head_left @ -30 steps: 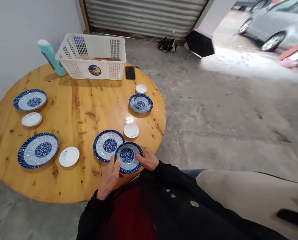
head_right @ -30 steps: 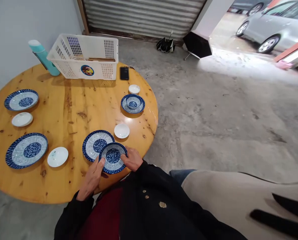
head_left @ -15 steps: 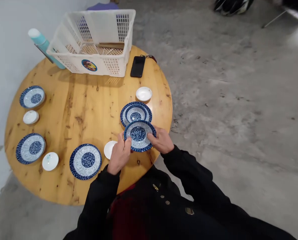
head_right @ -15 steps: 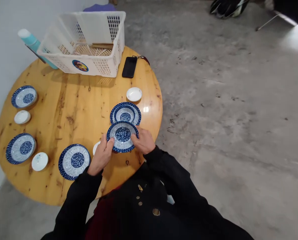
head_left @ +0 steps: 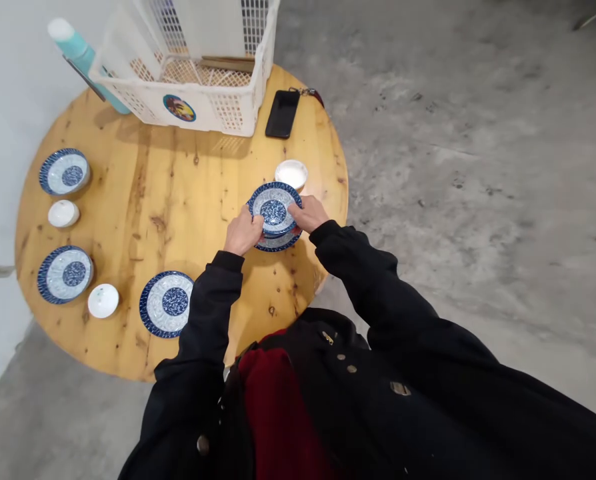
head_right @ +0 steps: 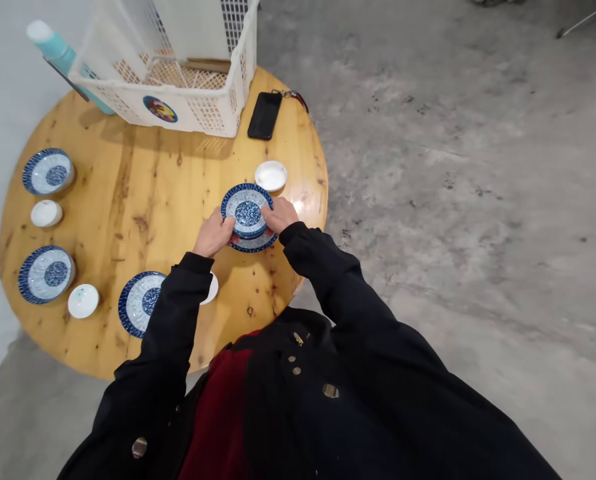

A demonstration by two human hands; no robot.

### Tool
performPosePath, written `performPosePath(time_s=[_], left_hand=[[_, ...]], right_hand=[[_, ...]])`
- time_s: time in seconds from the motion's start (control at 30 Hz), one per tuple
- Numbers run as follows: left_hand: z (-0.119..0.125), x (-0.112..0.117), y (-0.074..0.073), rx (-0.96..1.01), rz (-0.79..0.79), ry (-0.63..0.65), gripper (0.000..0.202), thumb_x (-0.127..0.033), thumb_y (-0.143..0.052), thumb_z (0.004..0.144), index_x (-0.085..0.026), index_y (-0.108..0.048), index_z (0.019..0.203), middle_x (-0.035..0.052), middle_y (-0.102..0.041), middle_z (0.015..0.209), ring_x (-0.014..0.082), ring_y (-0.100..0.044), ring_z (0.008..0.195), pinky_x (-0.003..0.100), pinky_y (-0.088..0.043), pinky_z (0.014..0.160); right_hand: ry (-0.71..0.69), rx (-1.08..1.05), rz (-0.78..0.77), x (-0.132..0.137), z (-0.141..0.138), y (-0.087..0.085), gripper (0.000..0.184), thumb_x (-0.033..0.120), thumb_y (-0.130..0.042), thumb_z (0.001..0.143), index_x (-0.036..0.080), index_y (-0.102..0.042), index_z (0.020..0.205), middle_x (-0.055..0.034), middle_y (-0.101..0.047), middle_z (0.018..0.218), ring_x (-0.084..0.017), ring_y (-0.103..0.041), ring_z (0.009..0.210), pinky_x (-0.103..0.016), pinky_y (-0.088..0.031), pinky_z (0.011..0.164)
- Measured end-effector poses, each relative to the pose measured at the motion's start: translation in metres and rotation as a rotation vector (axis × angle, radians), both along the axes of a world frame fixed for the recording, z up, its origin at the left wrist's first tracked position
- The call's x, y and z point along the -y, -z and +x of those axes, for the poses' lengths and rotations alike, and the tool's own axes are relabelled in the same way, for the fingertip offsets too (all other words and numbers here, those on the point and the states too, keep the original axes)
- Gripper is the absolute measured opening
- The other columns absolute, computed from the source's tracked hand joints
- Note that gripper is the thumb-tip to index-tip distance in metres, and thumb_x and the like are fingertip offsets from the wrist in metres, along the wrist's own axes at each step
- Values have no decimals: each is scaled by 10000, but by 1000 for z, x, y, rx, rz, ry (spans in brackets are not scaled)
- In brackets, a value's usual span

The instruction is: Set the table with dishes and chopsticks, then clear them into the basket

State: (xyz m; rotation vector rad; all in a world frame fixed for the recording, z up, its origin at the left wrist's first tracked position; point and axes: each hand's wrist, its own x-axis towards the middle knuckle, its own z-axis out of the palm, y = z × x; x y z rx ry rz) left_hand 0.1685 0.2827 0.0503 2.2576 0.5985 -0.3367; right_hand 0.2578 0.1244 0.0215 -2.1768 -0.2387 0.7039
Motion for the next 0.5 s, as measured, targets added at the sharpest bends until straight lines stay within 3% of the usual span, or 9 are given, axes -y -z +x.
performPosePath(time_s=[0.1,0.2,0.33,0.5], left_hand=[[1,-6,5,-20,117,51,337,-275,-397,909,-140,-567,1167,54,-718,680,306,-735,940,411,-509,959],[1,-9,12,-28,165,70,372,-302,-382,929,-130,-570,1200,110,-760,857,318,-714,1023,425,-502,963],[0,-8,17,-65,166,74,485,-314,-371,942,-85,-501,1350,175,-752,1069,323,-706,1047,427,-499,963],[-1,-4,16,-111,198,87,616,-298,-399,939,-64,-340,1505,188,-735,1153,349,-685,1129,421,-494,966]], right_hand=[[-44,177,-111,-4,0,7,183,219,-513,859,169,-630,991,-104,-713,742,-293,-682,682,-381,-527,739],[-94,336,-209,-6,1,17,256,233,-515,861,136,-645,1059,-173,-727,902,-340,-657,852,-424,-507,817],[-150,366,-279,-7,3,26,356,265,-490,880,89,-658,1140,-222,-707,994,-361,-618,926,-453,-487,849],[-167,379,-307,-5,3,29,443,265,-489,878,71,-633,1249,-215,-711,1006,-367,-609,961,-449,-479,869]])
